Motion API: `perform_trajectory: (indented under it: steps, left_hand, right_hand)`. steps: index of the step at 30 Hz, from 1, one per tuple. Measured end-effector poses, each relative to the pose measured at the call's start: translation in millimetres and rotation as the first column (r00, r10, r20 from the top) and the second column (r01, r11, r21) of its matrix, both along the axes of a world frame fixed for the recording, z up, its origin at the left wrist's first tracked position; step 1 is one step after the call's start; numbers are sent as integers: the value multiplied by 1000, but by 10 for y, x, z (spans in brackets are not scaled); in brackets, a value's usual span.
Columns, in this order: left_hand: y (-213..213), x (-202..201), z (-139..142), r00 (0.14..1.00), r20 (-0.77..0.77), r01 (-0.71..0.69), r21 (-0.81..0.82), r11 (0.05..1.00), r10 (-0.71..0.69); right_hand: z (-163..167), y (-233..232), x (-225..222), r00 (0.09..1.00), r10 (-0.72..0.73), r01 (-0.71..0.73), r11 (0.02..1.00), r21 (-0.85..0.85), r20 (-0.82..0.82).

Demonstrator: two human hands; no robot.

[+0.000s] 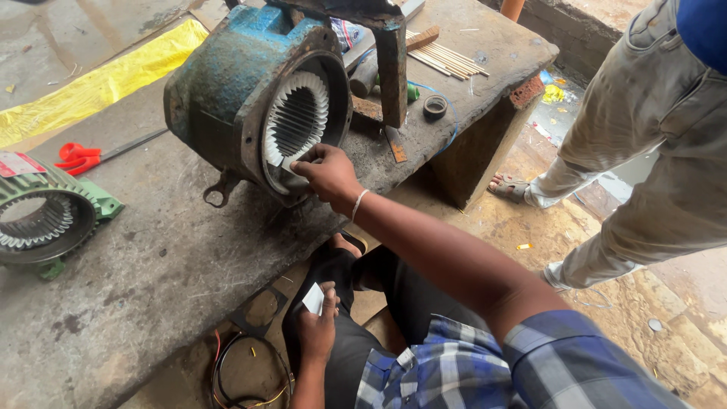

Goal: The person tears small white paper pieces and inserts them into the slots of a motor stator core. They repeatedly tear, place, and press the paper into the stator slots using both hands.

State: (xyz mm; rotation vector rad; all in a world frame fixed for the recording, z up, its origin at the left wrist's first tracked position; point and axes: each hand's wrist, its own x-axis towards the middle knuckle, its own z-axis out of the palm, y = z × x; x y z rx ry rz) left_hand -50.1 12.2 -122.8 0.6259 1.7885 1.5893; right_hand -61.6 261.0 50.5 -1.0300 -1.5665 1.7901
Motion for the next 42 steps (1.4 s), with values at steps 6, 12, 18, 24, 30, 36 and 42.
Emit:
perform_trajectory:
  steps: [6,12,18,24,30,36,42]
  left_hand:
    - [4,30,11,999,40,1,-134,991,4]
    - [-19,-4,-117,992,126,1,-171,985,21]
    - [-3,69,-276,966,256,31,-217,976,26]
    - [-2,91,-219,959,263,-69,-136,988,103]
    - [40,51,-220,953,289,-92,-10,996,91]
    - [114,58,-137,961,259,-63,-129,990,95]
    - [208,102,-25,952,278,-109,-75,991,126]
  right_hand:
    - [197,84,-47,991,96,-106,988,114,88]
    - [361,103,291,949,242,-293,915,277,203]
    - [157,-44,511,979,110,-182,858,481,174]
    - [78,-29,189,992,106,-125,895,428,68]
    - [18,-72,252,988,155,-137,873,469,0]
    - [52,-101,197,983,172,-134,905,403,-61]
    - [-98,-271,627,977,176,-72,803,592,-119]
